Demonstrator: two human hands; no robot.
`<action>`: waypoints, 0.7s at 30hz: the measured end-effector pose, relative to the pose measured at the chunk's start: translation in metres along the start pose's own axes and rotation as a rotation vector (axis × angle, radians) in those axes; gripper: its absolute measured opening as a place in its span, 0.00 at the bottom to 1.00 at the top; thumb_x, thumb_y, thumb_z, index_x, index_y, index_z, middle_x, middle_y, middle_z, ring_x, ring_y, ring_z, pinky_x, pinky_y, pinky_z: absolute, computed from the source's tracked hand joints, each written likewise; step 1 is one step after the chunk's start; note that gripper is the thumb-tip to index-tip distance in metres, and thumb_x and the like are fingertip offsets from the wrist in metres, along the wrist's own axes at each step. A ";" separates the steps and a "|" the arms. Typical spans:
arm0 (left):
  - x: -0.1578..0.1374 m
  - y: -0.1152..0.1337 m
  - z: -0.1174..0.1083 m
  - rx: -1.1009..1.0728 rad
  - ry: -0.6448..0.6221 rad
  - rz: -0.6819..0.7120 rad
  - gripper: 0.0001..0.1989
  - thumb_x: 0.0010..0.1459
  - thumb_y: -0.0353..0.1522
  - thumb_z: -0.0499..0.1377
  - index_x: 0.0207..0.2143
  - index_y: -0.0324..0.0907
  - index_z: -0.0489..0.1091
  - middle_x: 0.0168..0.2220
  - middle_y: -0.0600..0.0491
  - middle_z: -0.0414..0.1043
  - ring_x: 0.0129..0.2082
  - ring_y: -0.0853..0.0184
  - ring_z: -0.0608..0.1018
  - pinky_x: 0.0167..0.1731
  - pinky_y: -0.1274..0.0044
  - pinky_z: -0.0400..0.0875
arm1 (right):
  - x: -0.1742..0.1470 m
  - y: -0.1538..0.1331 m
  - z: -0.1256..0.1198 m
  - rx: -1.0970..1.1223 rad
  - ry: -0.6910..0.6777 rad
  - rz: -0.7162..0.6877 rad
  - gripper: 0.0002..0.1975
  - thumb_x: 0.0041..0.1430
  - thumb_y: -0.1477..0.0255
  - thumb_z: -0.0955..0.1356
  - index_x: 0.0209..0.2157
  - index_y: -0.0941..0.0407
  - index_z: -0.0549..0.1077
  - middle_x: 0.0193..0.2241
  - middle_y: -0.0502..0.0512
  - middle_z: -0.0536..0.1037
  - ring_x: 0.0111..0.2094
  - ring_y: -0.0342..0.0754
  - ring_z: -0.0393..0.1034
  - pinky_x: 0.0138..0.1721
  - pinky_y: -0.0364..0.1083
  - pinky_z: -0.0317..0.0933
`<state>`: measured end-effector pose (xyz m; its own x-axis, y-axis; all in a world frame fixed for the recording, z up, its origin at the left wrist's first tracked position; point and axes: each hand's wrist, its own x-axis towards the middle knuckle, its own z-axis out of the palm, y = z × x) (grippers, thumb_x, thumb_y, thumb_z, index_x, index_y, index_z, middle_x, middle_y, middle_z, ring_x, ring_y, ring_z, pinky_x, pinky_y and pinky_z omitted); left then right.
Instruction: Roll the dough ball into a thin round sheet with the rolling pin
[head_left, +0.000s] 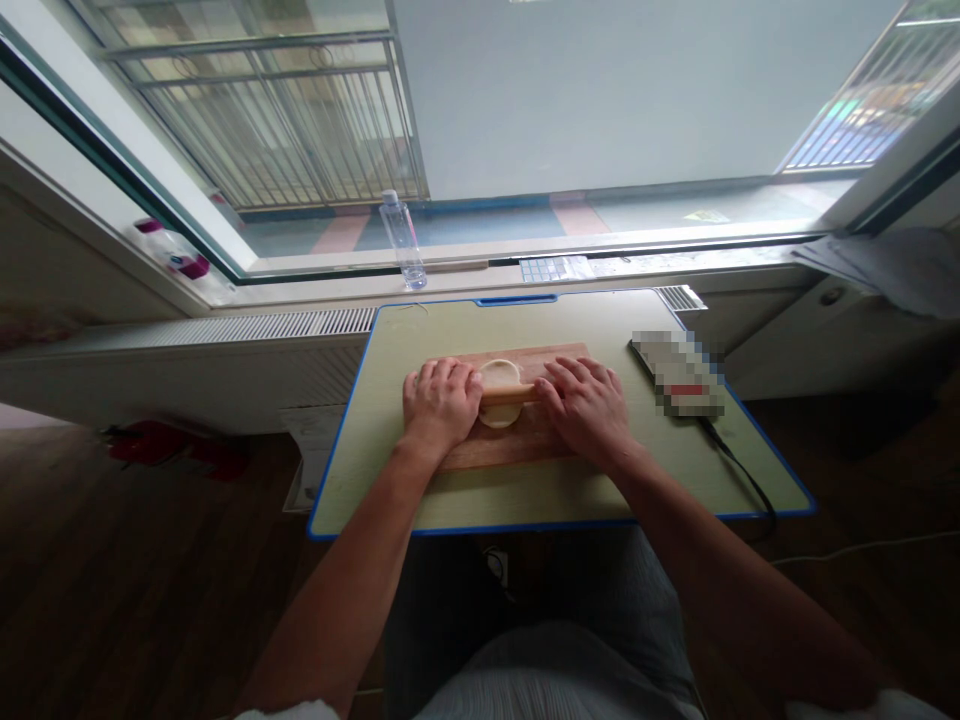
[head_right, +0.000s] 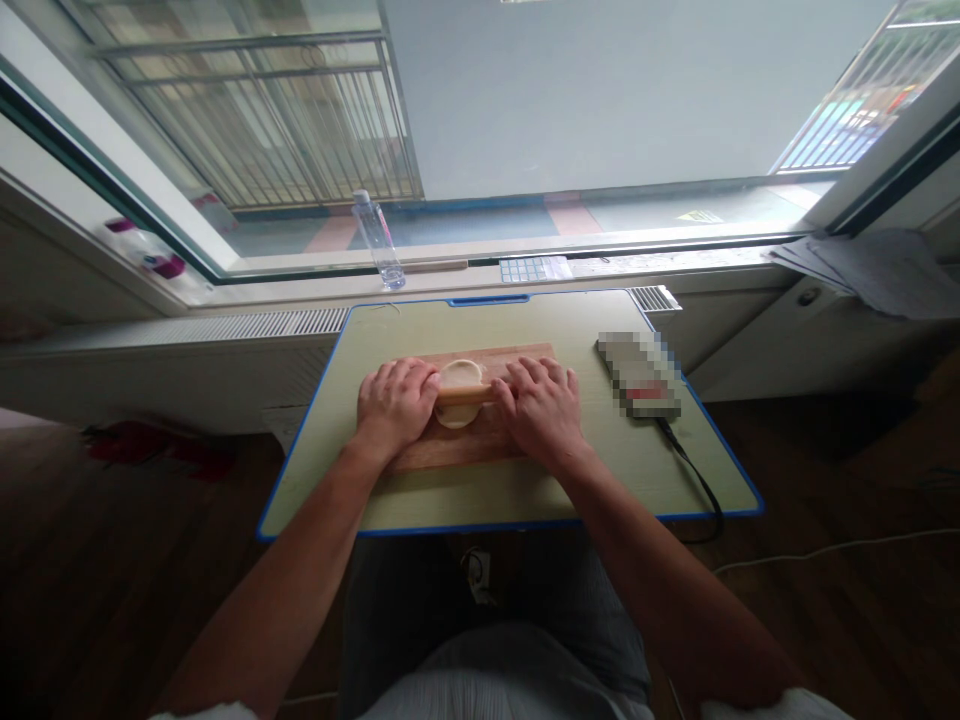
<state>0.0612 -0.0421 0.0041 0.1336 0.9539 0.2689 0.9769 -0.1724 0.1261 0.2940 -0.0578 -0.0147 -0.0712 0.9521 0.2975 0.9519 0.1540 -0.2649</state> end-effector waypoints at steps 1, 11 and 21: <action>0.000 0.000 0.001 0.000 0.006 0.004 0.17 0.78 0.40 0.52 0.52 0.49 0.80 0.59 0.48 0.82 0.60 0.51 0.77 0.59 0.60 0.68 | 0.000 0.000 0.000 0.004 0.002 -0.001 0.27 0.80 0.55 0.60 0.63 0.53 0.80 0.68 0.58 0.78 0.70 0.66 0.63 0.70 0.64 0.54; -0.005 0.001 0.000 0.006 0.032 0.014 0.17 0.78 0.40 0.53 0.51 0.48 0.81 0.58 0.48 0.82 0.59 0.51 0.78 0.59 0.59 0.69 | -0.005 0.001 0.002 0.012 0.015 0.001 0.26 0.80 0.55 0.61 0.65 0.53 0.79 0.69 0.59 0.77 0.70 0.67 0.64 0.70 0.66 0.55; -0.009 0.001 -0.001 -0.009 0.028 0.018 0.17 0.78 0.40 0.53 0.53 0.48 0.81 0.60 0.47 0.82 0.60 0.51 0.78 0.60 0.58 0.69 | -0.011 0.002 0.002 0.010 0.017 -0.011 0.28 0.80 0.55 0.61 0.68 0.54 0.76 0.70 0.60 0.75 0.71 0.66 0.63 0.71 0.67 0.55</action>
<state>0.0607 -0.0510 0.0024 0.1460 0.9435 0.2974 0.9729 -0.1914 0.1297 0.2958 -0.0672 -0.0197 -0.0762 0.9456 0.3163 0.9479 0.1672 -0.2712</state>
